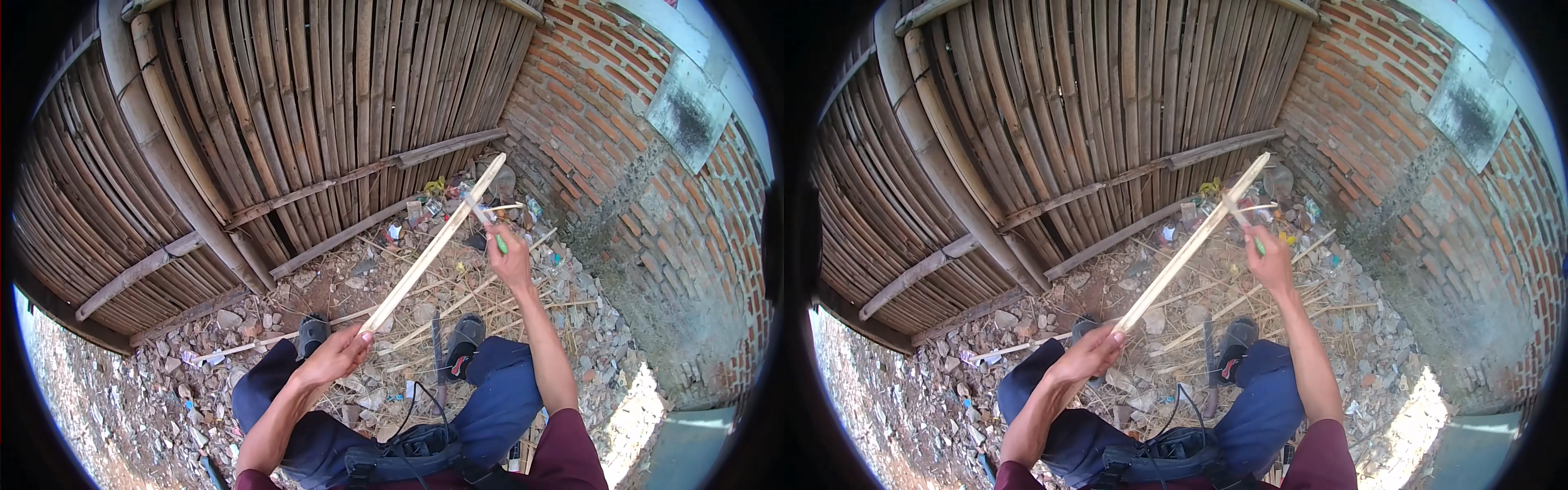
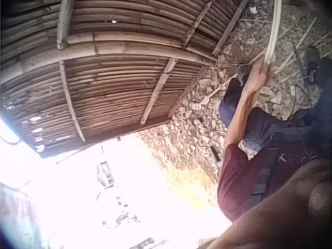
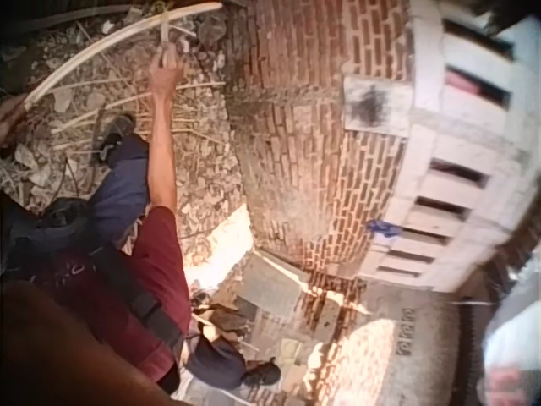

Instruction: The person whittles a long piece of bamboo with a knife.

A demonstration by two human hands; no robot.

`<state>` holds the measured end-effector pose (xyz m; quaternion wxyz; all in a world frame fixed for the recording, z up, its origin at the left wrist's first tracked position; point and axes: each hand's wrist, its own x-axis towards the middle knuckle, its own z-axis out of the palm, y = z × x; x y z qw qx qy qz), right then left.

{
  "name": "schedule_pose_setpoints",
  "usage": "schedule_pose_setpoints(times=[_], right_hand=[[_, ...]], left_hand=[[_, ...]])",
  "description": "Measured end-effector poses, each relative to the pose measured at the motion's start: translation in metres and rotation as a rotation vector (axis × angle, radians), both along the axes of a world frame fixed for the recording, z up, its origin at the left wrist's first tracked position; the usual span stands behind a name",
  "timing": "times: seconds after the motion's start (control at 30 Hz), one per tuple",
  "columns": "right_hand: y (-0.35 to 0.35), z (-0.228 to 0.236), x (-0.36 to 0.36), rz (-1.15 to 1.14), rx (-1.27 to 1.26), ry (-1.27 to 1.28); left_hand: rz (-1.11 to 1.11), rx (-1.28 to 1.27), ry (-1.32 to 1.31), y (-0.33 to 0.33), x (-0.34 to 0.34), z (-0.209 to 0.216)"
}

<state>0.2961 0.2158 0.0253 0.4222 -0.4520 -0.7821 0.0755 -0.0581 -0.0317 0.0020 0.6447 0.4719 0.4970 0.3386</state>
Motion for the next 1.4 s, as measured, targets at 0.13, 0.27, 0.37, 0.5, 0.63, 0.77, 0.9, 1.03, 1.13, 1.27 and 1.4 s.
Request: schedule_pose_setpoints(times=[0.13, 0.27, 0.37, 0.5, 0.63, 0.77, 0.9, 1.03, 1.13, 1.27, 1.4], right_hand=[[0.071, -0.039, 0.123, -0.401, -0.023, 0.048], [0.060, -0.094, 0.163, -0.411, -0.197, -0.062], [0.051, -0.076, 0.108, -0.271, -0.307, 0.032], [-0.003, -0.020, 0.006, -0.023, -0.200, 0.202], [-0.064, 0.021, -0.049, 0.243, -0.100, 0.145], [-0.094, 0.016, -0.065, 0.408, 0.058, 0.130], [-0.108, 0.012, -0.056, 0.460, 0.033, 0.074], [-0.114, 0.014, -0.049, 0.448, -0.051, 0.091], [-0.115, 0.017, -0.044, 0.431, -0.069, 0.062], [-0.113, 0.015, -0.039, 0.438, -0.049, 0.017], [-0.109, 0.012, -0.041, 0.369, -0.174, -0.036]], left_hand=[[-0.068, -0.117, -0.150, -0.019, -0.007, 0.016], [0.006, -0.087, -0.181, -0.006, -0.024, 0.006], [0.061, -0.160, -0.235, -0.001, -0.032, 0.005], [0.056, -0.240, -0.362, 0.004, -0.025, 0.008], [0.002, -0.004, 0.046, 0.015, -0.002, 0.028], [-0.007, 0.029, 0.037, 0.027, 0.019, 0.042], [-0.051, -0.065, -0.142, 0.036, 0.028, 0.053], [-0.141, -0.176, -0.325, 0.048, 0.031, 0.049], [-0.204, -0.213, -0.294, 0.055, 0.036, 0.054], [-0.185, -0.033, 0.134, 0.064, 0.057, 0.058], [-0.211, -0.205, -0.046, 0.078, 0.061, 0.023]])
